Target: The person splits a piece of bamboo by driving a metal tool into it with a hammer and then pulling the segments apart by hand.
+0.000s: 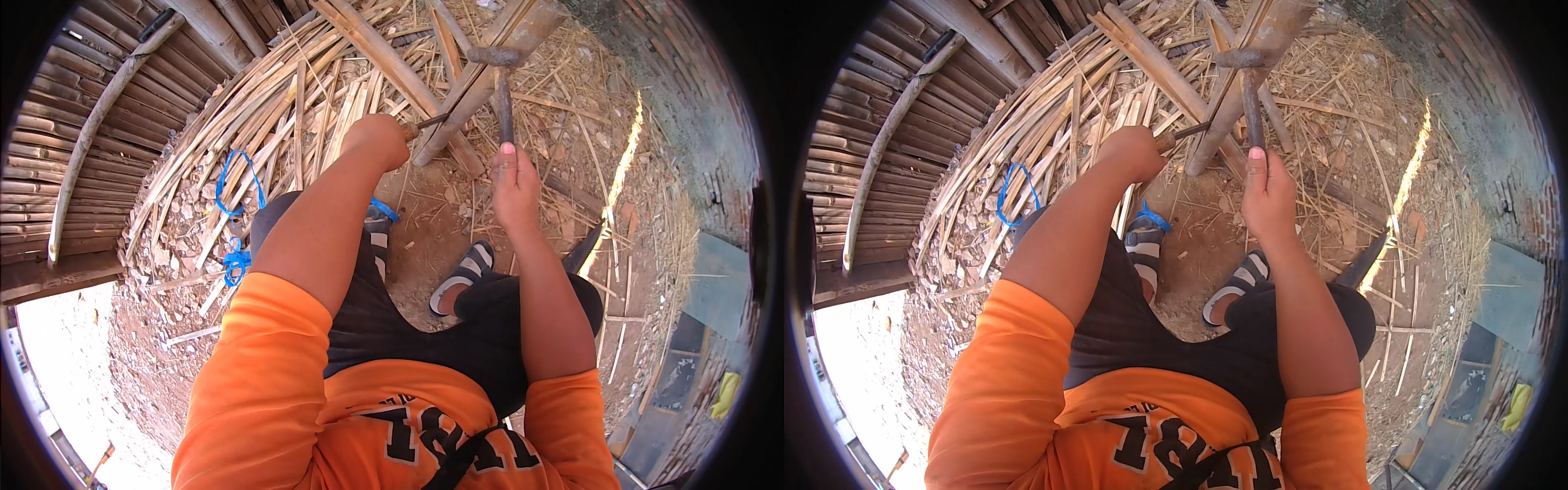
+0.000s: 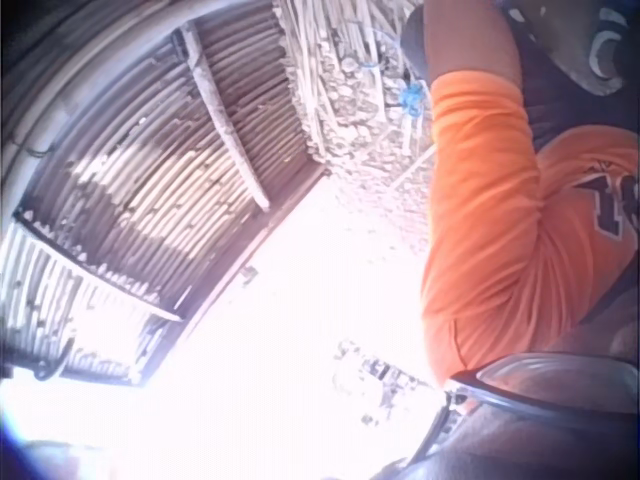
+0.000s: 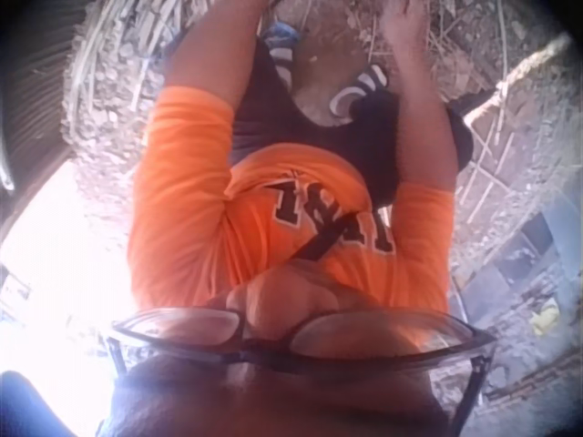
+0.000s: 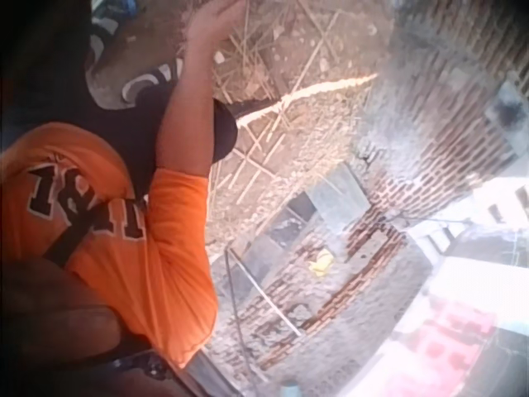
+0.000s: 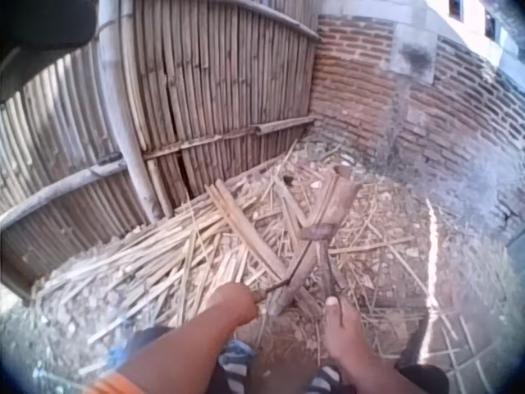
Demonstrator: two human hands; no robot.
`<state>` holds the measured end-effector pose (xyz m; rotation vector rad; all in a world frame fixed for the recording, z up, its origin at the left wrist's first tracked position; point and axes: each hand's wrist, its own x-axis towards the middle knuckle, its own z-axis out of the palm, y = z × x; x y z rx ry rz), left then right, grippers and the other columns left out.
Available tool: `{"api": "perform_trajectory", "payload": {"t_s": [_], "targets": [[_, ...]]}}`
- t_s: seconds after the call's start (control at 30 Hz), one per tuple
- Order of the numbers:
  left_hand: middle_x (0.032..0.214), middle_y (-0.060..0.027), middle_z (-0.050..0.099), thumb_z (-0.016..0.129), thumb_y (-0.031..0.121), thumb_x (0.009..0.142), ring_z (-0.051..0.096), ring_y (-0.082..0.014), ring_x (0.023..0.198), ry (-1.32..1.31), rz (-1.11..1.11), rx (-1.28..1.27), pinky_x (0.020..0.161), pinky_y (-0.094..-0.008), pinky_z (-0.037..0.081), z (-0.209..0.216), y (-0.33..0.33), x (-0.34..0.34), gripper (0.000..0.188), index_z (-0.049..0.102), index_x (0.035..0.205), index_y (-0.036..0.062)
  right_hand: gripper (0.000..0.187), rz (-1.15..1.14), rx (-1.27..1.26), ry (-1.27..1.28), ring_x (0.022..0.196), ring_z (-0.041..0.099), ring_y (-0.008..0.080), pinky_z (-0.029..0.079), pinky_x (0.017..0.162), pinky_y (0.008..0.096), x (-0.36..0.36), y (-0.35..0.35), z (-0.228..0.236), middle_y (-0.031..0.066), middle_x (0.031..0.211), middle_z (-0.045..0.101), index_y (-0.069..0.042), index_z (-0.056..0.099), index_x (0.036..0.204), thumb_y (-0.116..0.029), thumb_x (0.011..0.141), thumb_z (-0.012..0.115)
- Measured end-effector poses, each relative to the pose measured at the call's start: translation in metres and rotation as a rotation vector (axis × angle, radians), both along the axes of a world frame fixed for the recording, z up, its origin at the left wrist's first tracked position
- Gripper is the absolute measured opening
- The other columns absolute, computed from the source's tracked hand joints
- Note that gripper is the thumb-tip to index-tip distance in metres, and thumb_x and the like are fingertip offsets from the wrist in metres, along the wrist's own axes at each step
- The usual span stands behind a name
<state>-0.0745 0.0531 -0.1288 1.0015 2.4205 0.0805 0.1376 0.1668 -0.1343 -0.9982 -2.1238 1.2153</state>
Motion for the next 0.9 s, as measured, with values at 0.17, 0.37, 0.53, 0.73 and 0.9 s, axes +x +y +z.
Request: {"api": "perform_trajectory", "payload": {"t_s": [0.17,0.37,0.53,0.73,0.9], "targets": [[0.11,-0.0204,0.073,0.074,0.044,0.083,0.07,-0.0357,0.104,-0.028,0.019,-0.008,0.091,-0.043,0.056,0.003,0.005,-0.004,0.049,0.075,0.106,0.0001,0.046,0.055,0.227,-0.354,0.064,0.059,0.0369,0.046,0.063,0.0446,0.009,-0.01,-0.03,0.02,0.07,0.06,0.0,0.059,0.096,-0.043,0.107,0.046],[0.116,-0.0184,0.072,0.062,0.019,0.086,0.07,-0.0339,0.109,-0.036,-0.044,-0.029,0.092,-0.042,0.057,0.001,0.001,0.003,0.031,0.075,0.109,0.0029,0.046,0.089,0.125,-0.165,0.066,0.061,0.0372,0.047,0.063,0.0447,-0.001,-0.013,0.003,0.0221,0.073,0.062,0.0,0.059,0.093,-0.042,0.107,0.047],[0.117,-0.0182,0.072,0.066,0.023,0.086,0.07,-0.0339,0.108,-0.072,0.0,-0.045,0.092,-0.0421,0.057,0.004,0.001,-0.003,0.032,0.075,0.109,0.0034,0.046,0.068,0.151,-0.074,0.068,0.061,0.042,0.047,0.064,0.0474,0.002,-0.018,-0.011,0.0235,0.073,0.062,0.0,0.059,0.093,-0.042,0.107,0.048],[0.11,-0.0198,0.073,0.071,0.04,0.085,0.07,-0.0352,0.105,-0.034,-0.07,0.009,0.092,-0.043,0.056,-0.017,0.002,0.003,0.044,0.075,0.106,0.0014,0.044,0.176,0.178,-0.313,0.07,0.061,0.0465,0.047,0.065,0.0497,0.007,-0.015,-0.017,0.024,0.073,0.062,0.0,0.058,0.097,-0.042,0.106,0.05],[0.104,-0.0217,0.073,0.072,0.053,0.085,0.07,-0.0367,0.102,0.002,-0.081,0.008,0.09,-0.0438,0.056,-0.019,-0.005,-0.009,0.056,0.076,0.102,-0.0006,0.044,0.053,0.109,0.0,0.061,0.055,0.0355,0.045,0.062,0.0436,0.008,-0.014,-0.005,0.0178,0.066,0.054,0.0,0.057,0.096,-0.042,0.107,0.047]]}}
